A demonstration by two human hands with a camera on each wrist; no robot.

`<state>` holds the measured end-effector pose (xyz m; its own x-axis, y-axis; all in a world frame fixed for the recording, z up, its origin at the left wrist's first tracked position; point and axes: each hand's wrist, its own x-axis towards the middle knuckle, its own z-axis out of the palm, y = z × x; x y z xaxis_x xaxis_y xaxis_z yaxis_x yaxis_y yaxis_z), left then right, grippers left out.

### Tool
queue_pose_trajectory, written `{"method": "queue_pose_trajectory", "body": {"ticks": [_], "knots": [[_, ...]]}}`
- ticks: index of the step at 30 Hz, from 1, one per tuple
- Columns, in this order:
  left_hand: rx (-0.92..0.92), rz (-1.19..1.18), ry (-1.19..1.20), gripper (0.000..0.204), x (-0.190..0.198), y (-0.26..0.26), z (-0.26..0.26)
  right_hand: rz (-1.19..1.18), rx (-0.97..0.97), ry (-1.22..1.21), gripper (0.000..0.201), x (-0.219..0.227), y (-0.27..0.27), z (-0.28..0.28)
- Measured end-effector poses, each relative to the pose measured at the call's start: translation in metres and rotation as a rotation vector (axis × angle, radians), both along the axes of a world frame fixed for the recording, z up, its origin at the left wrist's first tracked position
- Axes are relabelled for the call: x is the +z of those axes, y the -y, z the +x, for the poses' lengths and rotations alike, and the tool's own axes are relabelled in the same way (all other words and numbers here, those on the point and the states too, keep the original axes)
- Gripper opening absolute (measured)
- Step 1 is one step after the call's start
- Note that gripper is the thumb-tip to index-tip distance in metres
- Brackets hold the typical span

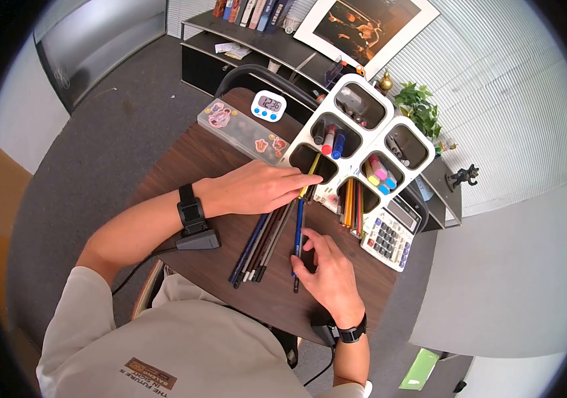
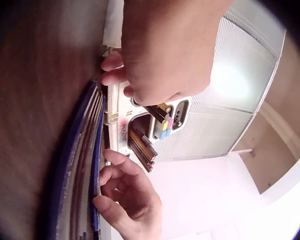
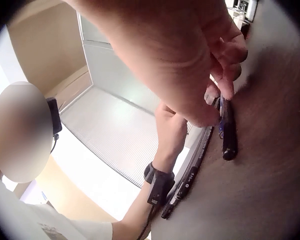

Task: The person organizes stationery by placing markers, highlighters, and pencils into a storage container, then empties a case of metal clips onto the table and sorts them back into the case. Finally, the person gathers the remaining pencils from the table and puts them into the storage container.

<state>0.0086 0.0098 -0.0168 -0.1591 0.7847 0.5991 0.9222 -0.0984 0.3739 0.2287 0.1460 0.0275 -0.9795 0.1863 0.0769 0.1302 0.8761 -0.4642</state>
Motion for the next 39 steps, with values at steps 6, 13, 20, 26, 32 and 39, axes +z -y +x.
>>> {"method": "queue_pose_trajectory", "body": {"ticks": [6, 13, 20, 26, 32, 39], "knots": [[0.088, 0.06, 0.05, 0.049, 0.009, 0.004, -0.005, 0.046, -0.132, 0.017, 0.033, 0.0, -0.006, 0.007], [0.151, 0.155, 0.021, 0.042, 0.016, 0.003, -0.009, -0.017, -0.232, 0.141, 0.021, 0.007, -0.01, 0.009], [0.159, 0.171, 0.024, 0.03, 0.026, 0.006, -0.003, -0.087, -0.201, 0.106, 0.02, 0.004, -0.018, 0.011], [-0.059, 0.249, -0.149, 0.015, 0.024, 0.008, -0.004, -0.203, -0.174, 0.015, 0.018, 0.008, -0.018, 0.011], [-0.216, 0.193, -0.2, 0.017, 0.031, 0.008, 0.015, -0.231, -0.127, -0.024, 0.018, 0.009, -0.021, 0.012], [-0.314, 0.085, -0.477, 0.041, 0.037, 0.016, 0.032, -0.608, 0.095, 0.075, 0.021, 0.014, -0.023, 0.013]]}}
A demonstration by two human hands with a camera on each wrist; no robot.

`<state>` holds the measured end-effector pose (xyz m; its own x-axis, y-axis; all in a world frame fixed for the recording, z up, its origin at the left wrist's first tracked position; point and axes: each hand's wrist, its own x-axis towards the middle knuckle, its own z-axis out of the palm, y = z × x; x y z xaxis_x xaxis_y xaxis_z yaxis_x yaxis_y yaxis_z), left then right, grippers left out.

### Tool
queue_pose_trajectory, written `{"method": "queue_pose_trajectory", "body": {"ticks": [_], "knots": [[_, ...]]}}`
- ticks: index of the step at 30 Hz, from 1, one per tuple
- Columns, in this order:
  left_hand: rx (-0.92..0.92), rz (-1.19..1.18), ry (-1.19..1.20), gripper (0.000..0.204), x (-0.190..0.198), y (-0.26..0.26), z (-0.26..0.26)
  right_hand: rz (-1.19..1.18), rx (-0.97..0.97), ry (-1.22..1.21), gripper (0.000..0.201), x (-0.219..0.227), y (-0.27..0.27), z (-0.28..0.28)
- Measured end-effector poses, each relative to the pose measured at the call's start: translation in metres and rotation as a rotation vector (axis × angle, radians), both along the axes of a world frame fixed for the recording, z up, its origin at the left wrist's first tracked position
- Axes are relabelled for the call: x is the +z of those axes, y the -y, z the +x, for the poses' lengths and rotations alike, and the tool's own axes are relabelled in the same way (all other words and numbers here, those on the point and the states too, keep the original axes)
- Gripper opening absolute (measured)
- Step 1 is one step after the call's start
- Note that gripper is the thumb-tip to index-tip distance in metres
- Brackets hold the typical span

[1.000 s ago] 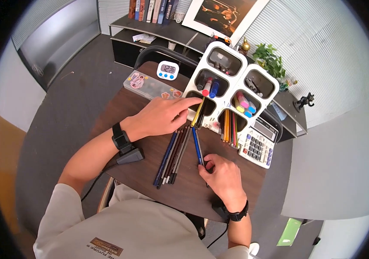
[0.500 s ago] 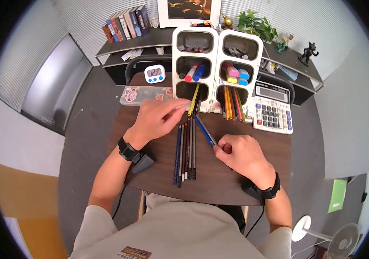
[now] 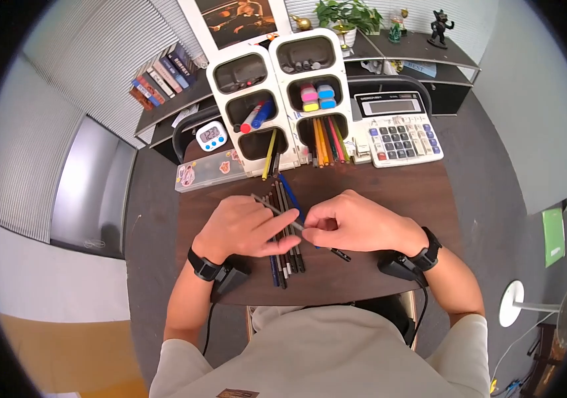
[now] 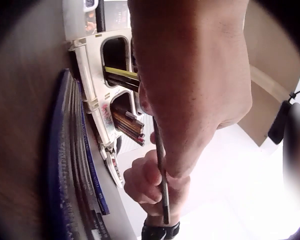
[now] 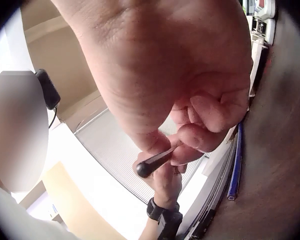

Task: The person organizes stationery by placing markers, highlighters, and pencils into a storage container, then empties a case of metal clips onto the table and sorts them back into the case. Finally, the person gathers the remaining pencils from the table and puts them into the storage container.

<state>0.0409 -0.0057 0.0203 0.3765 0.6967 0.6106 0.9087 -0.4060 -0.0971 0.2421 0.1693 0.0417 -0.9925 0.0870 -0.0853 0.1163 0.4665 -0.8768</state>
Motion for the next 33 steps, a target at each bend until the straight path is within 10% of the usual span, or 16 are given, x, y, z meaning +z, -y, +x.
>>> {"method": "queue_pose_trajectory", "body": {"ticks": [19, 33], "knots": [[0.248, 0.053, -0.106, 0.031, 0.016, 0.008, -0.028, -0.454, 0.255, 0.202, 0.031, -0.01, -0.001, -0.001], [0.444, -0.169, 0.791, 0.034, -0.028, -0.015, -0.05, -0.382, 0.257, 0.232, 0.024, -0.009, -0.002, -0.005]]}}
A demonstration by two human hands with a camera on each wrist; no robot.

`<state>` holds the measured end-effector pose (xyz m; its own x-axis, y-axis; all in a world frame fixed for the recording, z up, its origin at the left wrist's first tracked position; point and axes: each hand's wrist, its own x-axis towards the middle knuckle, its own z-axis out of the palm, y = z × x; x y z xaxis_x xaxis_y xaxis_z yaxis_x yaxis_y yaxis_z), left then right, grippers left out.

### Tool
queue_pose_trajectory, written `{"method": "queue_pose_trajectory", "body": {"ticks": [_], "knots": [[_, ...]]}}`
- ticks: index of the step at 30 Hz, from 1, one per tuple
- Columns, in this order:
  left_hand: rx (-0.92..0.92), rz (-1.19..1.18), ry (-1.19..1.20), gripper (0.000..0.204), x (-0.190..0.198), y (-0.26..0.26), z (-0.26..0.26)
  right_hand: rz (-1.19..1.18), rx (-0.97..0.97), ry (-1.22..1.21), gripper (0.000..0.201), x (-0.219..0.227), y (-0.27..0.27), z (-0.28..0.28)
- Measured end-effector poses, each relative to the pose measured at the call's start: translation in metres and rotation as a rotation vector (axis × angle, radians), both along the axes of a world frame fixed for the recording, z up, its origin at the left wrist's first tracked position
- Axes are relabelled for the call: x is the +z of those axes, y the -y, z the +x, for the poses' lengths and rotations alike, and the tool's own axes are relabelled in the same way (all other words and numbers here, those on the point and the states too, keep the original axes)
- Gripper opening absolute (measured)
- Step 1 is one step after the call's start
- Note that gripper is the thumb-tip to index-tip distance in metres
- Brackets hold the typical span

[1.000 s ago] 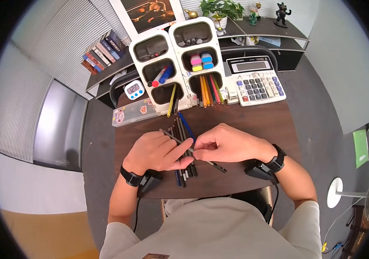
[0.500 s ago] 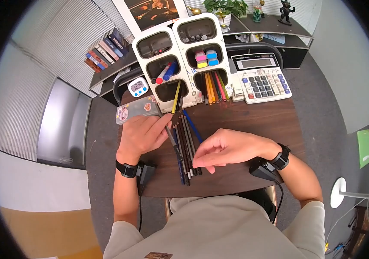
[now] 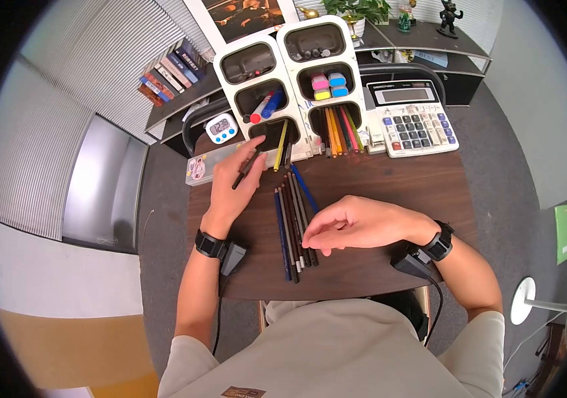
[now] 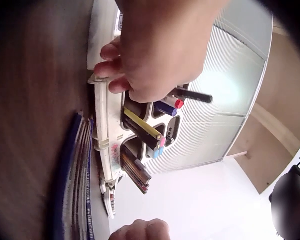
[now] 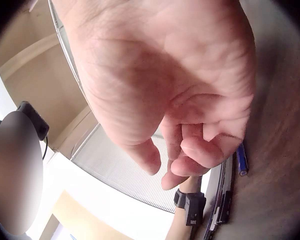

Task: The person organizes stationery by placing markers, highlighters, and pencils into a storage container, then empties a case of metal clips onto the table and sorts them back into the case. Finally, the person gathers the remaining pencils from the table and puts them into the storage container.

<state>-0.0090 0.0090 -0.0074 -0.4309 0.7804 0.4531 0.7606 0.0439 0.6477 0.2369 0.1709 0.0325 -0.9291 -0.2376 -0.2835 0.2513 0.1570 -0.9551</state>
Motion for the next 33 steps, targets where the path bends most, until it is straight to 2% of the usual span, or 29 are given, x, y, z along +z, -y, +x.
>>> {"method": "queue_pose_trajectory", "body": {"ticks": [1, 3, 4, 6, 12, 17, 19, 20, 22, 23, 25, 31, 33], "knots": [[0.003, -0.001, 0.0, 0.034, -0.001, 0.001, 0.001, -0.002, -0.004, -0.002, 0.024, -0.001, 0.0, 0.0], [-0.067, -0.029, 0.163, 0.045, 0.007, 0.002, 0.008, -0.006, -0.006, -0.02, 0.024, -0.003, 0.0, 0.0], [-0.067, -0.03, 0.163, 0.045, 0.009, 0.001, 0.01, -0.008, -0.011, -0.038, 0.024, -0.005, 0.0, 0.0], [-0.042, -0.05, 0.334, 0.056, 0.011, 0.0, 0.014, -0.015, -0.032, -0.051, 0.026, -0.006, 0.0, 0.001], [-0.024, -0.041, 0.588, 0.06, 0.016, -0.004, 0.02, -0.007, -0.071, -0.076, 0.029, -0.008, -0.003, 0.0], [-0.061, -0.034, 0.564, 0.055, 0.01, -0.004, 0.018, 0.095, -0.137, -0.122, 0.026, -0.008, -0.001, 0.0], [-0.064, -0.032, 0.574, 0.052, 0.01, -0.005, 0.018, 0.26, -0.198, -0.217, 0.021, -0.006, 0.0, 0.0], [-0.054, -0.046, 0.554, 0.048, 0.01, -0.005, 0.019, 0.257, -0.2, -0.217, 0.021, -0.009, 0.0, 0.0], [-0.047, -0.063, 0.533, 0.044, 0.01, -0.005, 0.019, 0.489, -0.288, -0.398, 0.02, -0.017, 0.0, -0.001], [-0.049, -0.066, 0.524, 0.042, 0.009, -0.006, 0.019, 0.488, -0.29, -0.397, 0.02, -0.019, -0.001, -0.001], [-0.053, -0.067, 0.516, 0.04, 0.008, -0.006, 0.019, 0.659, -0.298, -0.419, 0.025, -0.022, -0.002, 0.0], [-0.07, -0.064, 0.485, 0.038, 0.009, -0.004, 0.018, 0.873, -0.294, -0.521, 0.039, -0.027, 0.009, 0.002], [-0.061, -0.066, 0.414, 0.036, 0.007, -0.003, 0.016, 0.913, -0.313, -0.515, 0.036, -0.026, 0.01, 0.004]]}}
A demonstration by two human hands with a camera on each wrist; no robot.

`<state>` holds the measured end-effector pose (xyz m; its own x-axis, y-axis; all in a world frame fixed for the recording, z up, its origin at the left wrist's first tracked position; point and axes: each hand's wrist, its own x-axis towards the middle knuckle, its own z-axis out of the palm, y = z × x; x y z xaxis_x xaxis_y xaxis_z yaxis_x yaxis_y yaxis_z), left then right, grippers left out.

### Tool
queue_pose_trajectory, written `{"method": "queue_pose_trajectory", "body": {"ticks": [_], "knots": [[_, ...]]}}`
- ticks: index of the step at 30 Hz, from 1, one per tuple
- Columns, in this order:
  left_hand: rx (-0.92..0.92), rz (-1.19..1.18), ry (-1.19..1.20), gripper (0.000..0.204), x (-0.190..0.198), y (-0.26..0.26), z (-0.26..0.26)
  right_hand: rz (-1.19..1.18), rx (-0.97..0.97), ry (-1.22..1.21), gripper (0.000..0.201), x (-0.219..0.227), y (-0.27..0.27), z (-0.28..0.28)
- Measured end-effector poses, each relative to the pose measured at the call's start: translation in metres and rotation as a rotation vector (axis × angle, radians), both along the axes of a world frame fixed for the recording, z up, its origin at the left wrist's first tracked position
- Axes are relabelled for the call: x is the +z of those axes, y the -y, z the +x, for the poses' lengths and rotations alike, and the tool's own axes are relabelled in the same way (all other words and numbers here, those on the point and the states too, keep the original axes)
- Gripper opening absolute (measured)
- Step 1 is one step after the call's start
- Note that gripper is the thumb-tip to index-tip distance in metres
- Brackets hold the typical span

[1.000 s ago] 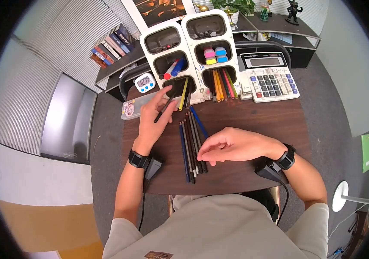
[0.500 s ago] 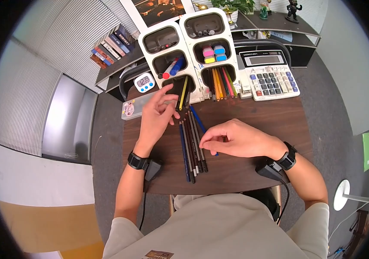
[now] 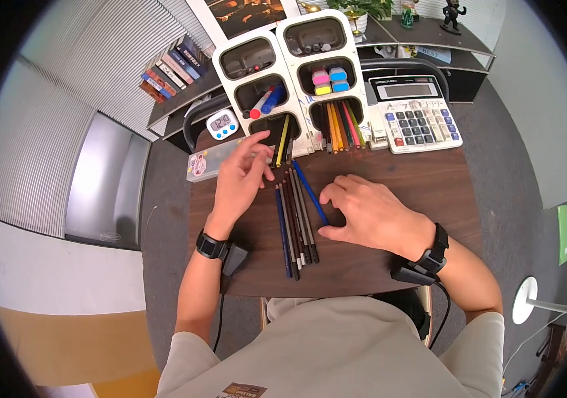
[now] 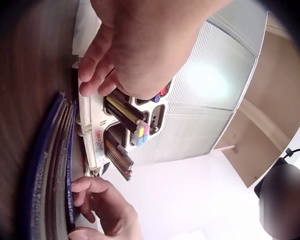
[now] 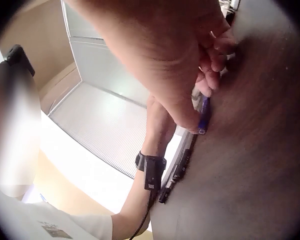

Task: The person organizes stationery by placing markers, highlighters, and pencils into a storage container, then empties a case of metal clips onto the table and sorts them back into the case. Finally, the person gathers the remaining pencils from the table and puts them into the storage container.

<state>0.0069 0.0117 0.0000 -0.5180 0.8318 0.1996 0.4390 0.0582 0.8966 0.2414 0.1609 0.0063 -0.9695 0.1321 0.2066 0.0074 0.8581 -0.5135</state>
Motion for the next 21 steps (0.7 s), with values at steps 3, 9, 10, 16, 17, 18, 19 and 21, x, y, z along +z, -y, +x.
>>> {"method": "queue_pose_trajectory", "body": {"ticks": [3, 9, 10, 16, 17, 18, 19, 21], "knots": [[0.05, 0.018, -0.094, 0.035, 0.001, 0.003, -0.002, 0.041, -0.076, 0.068, 0.029, 0.008, -0.004, 0.004], [0.15, 0.081, -0.474, 0.022, 0.012, 0.008, 0.003, 0.097, -0.227, 0.148, 0.019, 0.012, -0.015, 0.006], [0.153, 0.081, -0.474, 0.022, 0.013, 0.009, 0.004, 0.064, -0.223, 0.159, 0.019, 0.013, -0.016, 0.005], [-0.195, 0.352, -0.832, 0.022, 0.014, 0.014, 0.006, -0.254, -0.12, 0.219, 0.02, 0.025, -0.015, 0.005], [-0.198, 0.353, -0.832, 0.022, 0.016, 0.015, 0.011, -0.312, -0.089, 0.246, 0.021, 0.028, -0.014, 0.004], [-0.242, 0.369, -0.921, 0.023, 0.019, 0.015, 0.016, -0.312, -0.092, 0.246, 0.021, 0.031, -0.013, 0.003], [-0.285, 0.385, -1.009, 0.026, 0.023, 0.015, 0.022, -0.405, -0.056, 0.276, 0.021, 0.034, -0.013, 0.002], [-0.303, 0.416, -1.062, 0.037, 0.025, 0.016, 0.034, -0.492, -0.02, 0.311, 0.022, 0.036, -0.014, 0.002]]}}
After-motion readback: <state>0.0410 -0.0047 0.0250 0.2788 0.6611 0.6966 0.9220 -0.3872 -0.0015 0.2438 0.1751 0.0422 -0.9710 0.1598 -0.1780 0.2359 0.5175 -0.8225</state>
